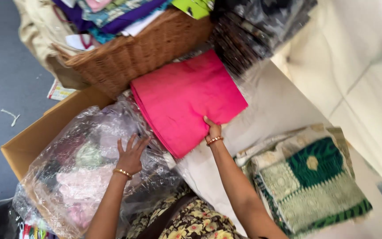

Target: The person folds a green patterned cloth on a white surface, using a newspaper as a guide to ensure neatness. They then place the folded cloth into a clear plastic bag and arrange it on a stack of other fabrics.

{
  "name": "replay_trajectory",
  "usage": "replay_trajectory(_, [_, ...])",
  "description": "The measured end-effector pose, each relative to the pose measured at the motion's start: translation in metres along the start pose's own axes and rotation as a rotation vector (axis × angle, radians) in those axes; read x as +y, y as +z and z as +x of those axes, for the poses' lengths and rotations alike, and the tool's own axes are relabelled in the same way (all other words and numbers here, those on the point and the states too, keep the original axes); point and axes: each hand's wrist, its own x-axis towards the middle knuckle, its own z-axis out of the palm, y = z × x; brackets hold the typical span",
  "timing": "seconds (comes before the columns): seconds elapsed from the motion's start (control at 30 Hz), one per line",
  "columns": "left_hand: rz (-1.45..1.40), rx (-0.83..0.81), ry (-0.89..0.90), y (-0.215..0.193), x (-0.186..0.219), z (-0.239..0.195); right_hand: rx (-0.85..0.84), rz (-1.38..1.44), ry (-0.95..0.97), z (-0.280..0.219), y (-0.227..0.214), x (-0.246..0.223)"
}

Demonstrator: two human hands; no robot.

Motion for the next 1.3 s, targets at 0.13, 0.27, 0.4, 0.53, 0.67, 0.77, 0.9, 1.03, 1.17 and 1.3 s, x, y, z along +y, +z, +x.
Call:
replay_trajectory(0.13, [0.034,-0.281,0.156,0.036,-0.016,0.006,-0.085,-0.036,-0.118,-0.045,-0.011,-0.013])
replay_trajectory(0.27, [-0.013,-0.475,0.246,-0.024,-0.008,0.001,-0.147,-0.452,-0.073,-0.122,-0.044,-0.054])
replay_trajectory(0.4, [0.064,-0.414,0.554,-0.181,0.08,-0.013,-0.965,-1.093,-0.507,-0.244,-0.019,-0.122])
replay_trajectory(0.53, [-0.026,-0.126,0.931,-0.251,0.187,-0.003,-0.821,-1.549,-0.796,-0.286,0.015,-0.179])
replay_trajectory(0.67, [0.149,0.243,1.197,-0.31,0.3,0.007,-0.648,-1.223,-1.176,-0.286,-0.032,-0.245])
replay_trajectory(0.77, [0.101,0.843,1.184,-0.321,0.345,0.018,-0.204,-1.057,-1.142,-0.287,-0.11,-0.289])
replay_trajectory(0.9, [-0.044,0.987,1.101,-0.291,0.37,0.025,0.383,-0.748,-0.902,-0.285,-0.218,-0.329])
replay_trajectory(1.03, [-0.043,0.686,1.086,-0.191,0.394,0.113,0.634,-0.775,-0.793,-0.272,-0.295,-0.321])
replay_trajectory(1.17, [0.396,0.687,0.886,-0.113,0.414,0.224,0.728,-0.798,-0.58,-0.235,-0.344,-0.301])
replay_trajectory(1.3, [0.231,0.225,0.738,-0.106,0.44,0.22,0.855,-0.956,-0.572,-0.245,-0.341,-0.297])
